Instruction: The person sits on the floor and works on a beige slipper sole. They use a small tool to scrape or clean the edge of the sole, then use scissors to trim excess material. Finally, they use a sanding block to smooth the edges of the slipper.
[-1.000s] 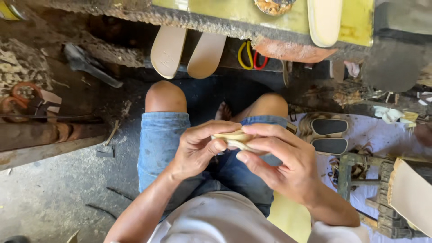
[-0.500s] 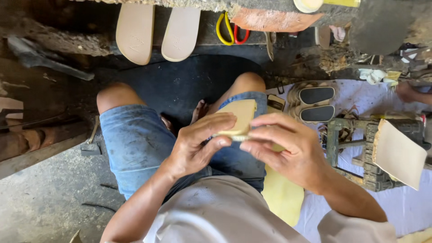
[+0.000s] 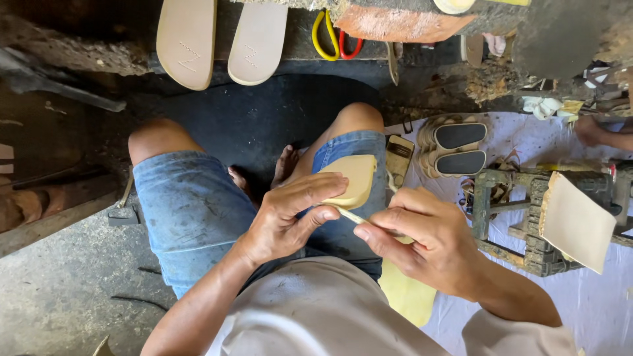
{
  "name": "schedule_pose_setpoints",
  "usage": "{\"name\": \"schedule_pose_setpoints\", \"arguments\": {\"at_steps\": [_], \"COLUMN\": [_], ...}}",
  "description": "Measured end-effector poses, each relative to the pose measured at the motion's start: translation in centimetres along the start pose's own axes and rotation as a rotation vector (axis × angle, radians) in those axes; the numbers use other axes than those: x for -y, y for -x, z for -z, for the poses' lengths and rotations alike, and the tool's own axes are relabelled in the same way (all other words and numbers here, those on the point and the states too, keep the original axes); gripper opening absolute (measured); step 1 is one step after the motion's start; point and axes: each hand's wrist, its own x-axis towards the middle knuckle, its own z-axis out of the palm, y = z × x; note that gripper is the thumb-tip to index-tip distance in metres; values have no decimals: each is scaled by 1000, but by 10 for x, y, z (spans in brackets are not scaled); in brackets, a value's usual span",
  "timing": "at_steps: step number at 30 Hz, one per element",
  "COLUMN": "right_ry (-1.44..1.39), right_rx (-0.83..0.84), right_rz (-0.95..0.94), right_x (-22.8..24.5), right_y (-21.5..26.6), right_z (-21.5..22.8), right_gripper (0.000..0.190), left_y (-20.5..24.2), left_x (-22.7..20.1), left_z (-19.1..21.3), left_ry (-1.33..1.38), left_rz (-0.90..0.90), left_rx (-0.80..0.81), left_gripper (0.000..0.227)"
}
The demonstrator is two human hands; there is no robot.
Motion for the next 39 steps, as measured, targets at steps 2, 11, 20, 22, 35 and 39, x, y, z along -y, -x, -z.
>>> {"name": "schedule_pose_setpoints", "arguments": {"at_steps": [2,11,20,22,35,39], "right_ry": [25,0,-65,-73,-284,-291], "right_rx": [-24,-36,-9,-4,-68,-101], "right_rz": [10,-48,-106,-113,-135,-173], "right_x": [-4,-17,-26,-30,-34,-33], "right_y": [1,3,-4,-4,-9,-9], "right_z": [-2,-4,-8,-9,-23,-28], "right_gripper": [10,11,14,13,18,19], "left_y": [1,0,2,1,-14,-19], "left_x": [1,1,0,0,-15,-18], "left_z": [1,2,2,3,-2,-4], "left_ry": [30,13,16,15,-131,-137], "left_rz": [19,33,64,67,33,17], "left_rx": [-11,19,12,10,-37,-79], "left_gripper": [34,34,33,33,35,32]}}
